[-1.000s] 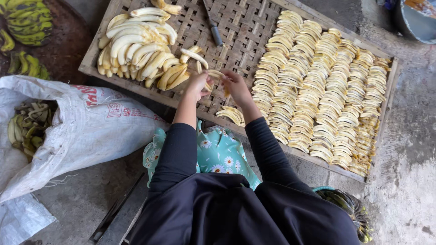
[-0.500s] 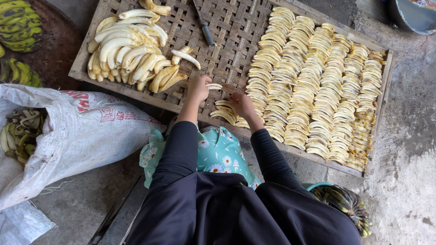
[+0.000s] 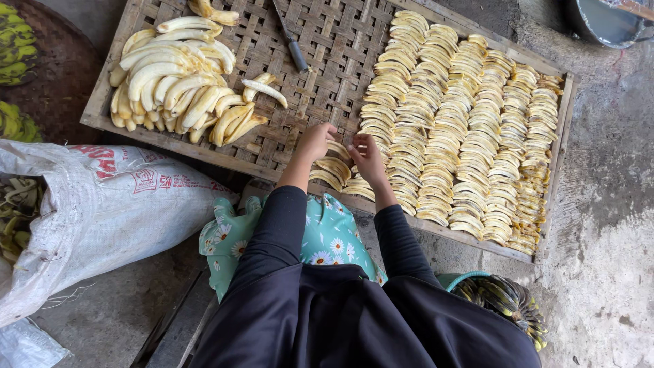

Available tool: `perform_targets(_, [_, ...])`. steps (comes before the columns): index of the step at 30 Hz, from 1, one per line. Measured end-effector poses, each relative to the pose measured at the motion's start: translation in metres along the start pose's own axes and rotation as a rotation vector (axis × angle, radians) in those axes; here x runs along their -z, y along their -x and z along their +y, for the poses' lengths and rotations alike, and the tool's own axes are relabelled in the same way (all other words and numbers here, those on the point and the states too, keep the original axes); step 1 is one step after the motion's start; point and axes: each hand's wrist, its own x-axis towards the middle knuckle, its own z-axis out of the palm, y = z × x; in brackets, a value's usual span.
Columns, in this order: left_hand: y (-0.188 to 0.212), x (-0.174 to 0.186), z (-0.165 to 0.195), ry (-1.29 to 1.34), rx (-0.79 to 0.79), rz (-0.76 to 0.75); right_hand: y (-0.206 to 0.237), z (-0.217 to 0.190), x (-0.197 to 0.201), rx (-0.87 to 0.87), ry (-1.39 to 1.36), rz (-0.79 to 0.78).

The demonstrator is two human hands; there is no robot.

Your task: The person sits on the ground and arranges peeled banana halves in neat rows on a woven bamboo drying tray, picking each piece from a pile at the left side of the tray and placing it into the rows. A knife rests on the tray and a sack of peels sits beside the work area.

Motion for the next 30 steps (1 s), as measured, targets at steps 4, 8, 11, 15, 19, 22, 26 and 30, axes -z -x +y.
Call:
perform_targets(4, [-0.004, -0.006, 0.003, -0.01, -0.013, -0.031, -0.003, -0.004, -0.003, 0.169, 0.257, -0.098])
perform_targets(8, [-0.005, -0.008, -0.001, -0.214, -0.126, 0.05, -0.001, -0.008, -0.012, 0.306, 0.569, -0.015])
perform_targets(11, [-0.002, -0.007, -0.008, -0.355, -0.074, 0.004, 0.003, -0.003, -0.014, 0.288, 0.671, 0.012])
perform_targets(15, [0.001, -0.007, -0.013, -0.36, 0.014, -0.094, 0.009, 0.007, -0.009, 0.252, 0.7, -0.006])
perform_targets(19, [0.002, -0.005, -0.006, -0.308, 0.143, -0.062, 0.005, -0.003, -0.013, 0.296, 0.757, 0.082])
perform_targets(22, [0.0, 0.002, -0.002, -0.137, 0.254, 0.265, -0.015, -0.035, -0.035, 0.208, 0.557, 0.096])
perform_targets(26, [-0.001, 0.031, -0.011, 0.028, 0.238, 0.887, -0.063, -0.094, -0.091, 0.436, 0.482, 0.026])
perform_targets(30, [-0.001, 0.079, -0.031, 0.181, 0.063, 1.158, -0.104, -0.14, -0.15, 0.548, 0.593, -0.022])
